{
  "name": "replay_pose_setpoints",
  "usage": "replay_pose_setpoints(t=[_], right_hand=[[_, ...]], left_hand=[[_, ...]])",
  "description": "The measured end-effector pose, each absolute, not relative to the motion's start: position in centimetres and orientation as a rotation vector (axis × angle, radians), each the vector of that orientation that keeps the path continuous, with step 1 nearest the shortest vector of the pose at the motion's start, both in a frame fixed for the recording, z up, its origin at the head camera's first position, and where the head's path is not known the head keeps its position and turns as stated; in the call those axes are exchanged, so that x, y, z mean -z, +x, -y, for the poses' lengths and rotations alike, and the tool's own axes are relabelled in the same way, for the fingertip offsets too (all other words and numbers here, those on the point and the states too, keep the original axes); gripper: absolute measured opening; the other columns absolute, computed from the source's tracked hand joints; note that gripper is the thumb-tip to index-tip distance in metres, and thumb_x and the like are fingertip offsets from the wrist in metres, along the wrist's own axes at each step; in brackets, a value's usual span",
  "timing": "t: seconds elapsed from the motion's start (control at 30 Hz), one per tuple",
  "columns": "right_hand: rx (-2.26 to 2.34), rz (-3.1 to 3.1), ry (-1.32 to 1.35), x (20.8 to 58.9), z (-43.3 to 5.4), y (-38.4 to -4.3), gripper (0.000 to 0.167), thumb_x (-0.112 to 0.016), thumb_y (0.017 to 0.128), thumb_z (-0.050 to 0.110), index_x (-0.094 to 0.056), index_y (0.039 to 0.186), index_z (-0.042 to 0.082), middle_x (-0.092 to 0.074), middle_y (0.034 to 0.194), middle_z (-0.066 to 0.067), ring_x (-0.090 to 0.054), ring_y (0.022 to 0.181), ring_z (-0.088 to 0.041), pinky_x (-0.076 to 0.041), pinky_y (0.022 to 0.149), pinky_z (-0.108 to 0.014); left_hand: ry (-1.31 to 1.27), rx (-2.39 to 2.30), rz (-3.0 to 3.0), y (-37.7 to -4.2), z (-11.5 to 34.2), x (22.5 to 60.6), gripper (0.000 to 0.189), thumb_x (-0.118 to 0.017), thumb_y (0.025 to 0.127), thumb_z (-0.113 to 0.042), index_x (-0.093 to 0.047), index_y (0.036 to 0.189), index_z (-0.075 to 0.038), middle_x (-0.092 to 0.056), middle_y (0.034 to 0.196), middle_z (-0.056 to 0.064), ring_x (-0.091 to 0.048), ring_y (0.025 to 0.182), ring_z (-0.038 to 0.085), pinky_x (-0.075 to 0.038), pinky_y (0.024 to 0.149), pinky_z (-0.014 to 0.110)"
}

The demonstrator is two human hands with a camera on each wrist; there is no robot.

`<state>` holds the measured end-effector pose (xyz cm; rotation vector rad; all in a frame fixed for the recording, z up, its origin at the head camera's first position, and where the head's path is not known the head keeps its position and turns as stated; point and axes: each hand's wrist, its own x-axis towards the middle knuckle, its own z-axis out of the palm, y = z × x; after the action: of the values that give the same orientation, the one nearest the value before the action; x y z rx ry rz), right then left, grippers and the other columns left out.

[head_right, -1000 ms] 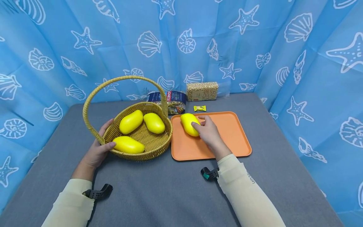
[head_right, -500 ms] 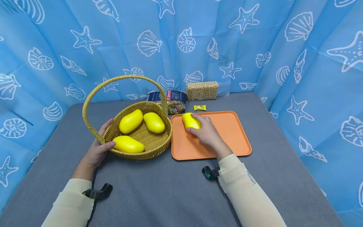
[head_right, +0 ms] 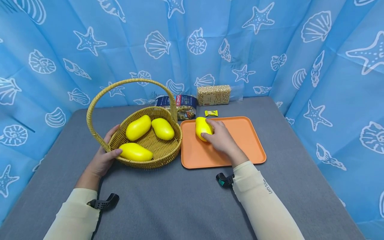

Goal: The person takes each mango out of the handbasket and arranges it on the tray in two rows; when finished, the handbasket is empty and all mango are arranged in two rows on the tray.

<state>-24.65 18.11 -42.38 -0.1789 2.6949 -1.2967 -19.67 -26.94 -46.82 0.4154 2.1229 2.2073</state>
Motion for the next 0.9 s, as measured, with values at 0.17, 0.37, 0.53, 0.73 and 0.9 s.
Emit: replay_pose_setpoints(t=[0.17, 0.37, 0.53, 0.73, 0.9], right_hand=[[1.338, -2.700, -0.162, 42.7, -18.2, -24.8, 0.070, -0.071, 0.108, 0.024, -0.040, 0.169, 0.009, -0.033, 0.165, -0.029, -0.041, 0.147, -0.047, -0.037, 0.118, -0.059], [1.390, -2.692, -0.191, 43.4, -18.2, -25.0, 0.069, -0.071, 0.108, 0.025, -0.041, 0.169, 0.011, -0.033, 0.165, -0.028, -0.043, 0.145, -0.046, -0.037, 0.118, -0.058], [1.416, -2.686, -0.187, 43.7, -18.0, -25.1, 0.070, -0.071, 0.108, 0.026, -0.040, 0.170, 0.013, -0.034, 0.163, -0.028, -0.045, 0.143, -0.046, -0.038, 0.118, -0.057], [1.422, -2.695, -0.201, 43.8, -17.9, -25.2, 0.070, -0.070, 0.108, 0.025, -0.039, 0.170, 0.012, -0.032, 0.166, -0.028, -0.046, 0.143, -0.047, -0.039, 0.117, -0.057], [1.436, -2.695, -0.191, 43.5, -18.1, -25.0, 0.072, -0.070, 0.108, 0.028, -0.038, 0.170, 0.012, -0.031, 0.166, -0.028, -0.049, 0.142, -0.047, -0.041, 0.115, -0.058]], left_hand=[[0.410, -2.202, -2.133, -19.7, 26.9, 46.8, 0.090, -0.069, 0.099, -0.007, -0.024, 0.175, -0.025, -0.029, 0.175, 0.009, -0.035, 0.150, 0.031, -0.034, 0.115, 0.029], [0.403, -2.203, -2.123, -19.6, 26.9, 46.8, 0.090, -0.069, 0.099, -0.009, -0.023, 0.175, -0.026, -0.028, 0.175, 0.009, -0.034, 0.150, 0.031, -0.035, 0.114, 0.029], [0.413, -2.204, -2.115, -19.6, 26.9, 46.8, 0.089, -0.068, 0.100, -0.009, -0.022, 0.175, -0.025, -0.027, 0.175, 0.009, -0.034, 0.150, 0.031, -0.035, 0.114, 0.029], [0.426, -2.212, -2.101, -19.6, 27.0, 46.7, 0.089, -0.067, 0.100, -0.010, -0.021, 0.175, -0.025, -0.026, 0.176, 0.010, -0.033, 0.151, 0.031, -0.034, 0.114, 0.030], [0.414, -2.200, -2.106, -19.6, 27.0, 46.8, 0.089, -0.066, 0.100, -0.010, -0.021, 0.175, -0.026, -0.027, 0.175, 0.009, -0.033, 0.151, 0.032, -0.033, 0.115, 0.030]])
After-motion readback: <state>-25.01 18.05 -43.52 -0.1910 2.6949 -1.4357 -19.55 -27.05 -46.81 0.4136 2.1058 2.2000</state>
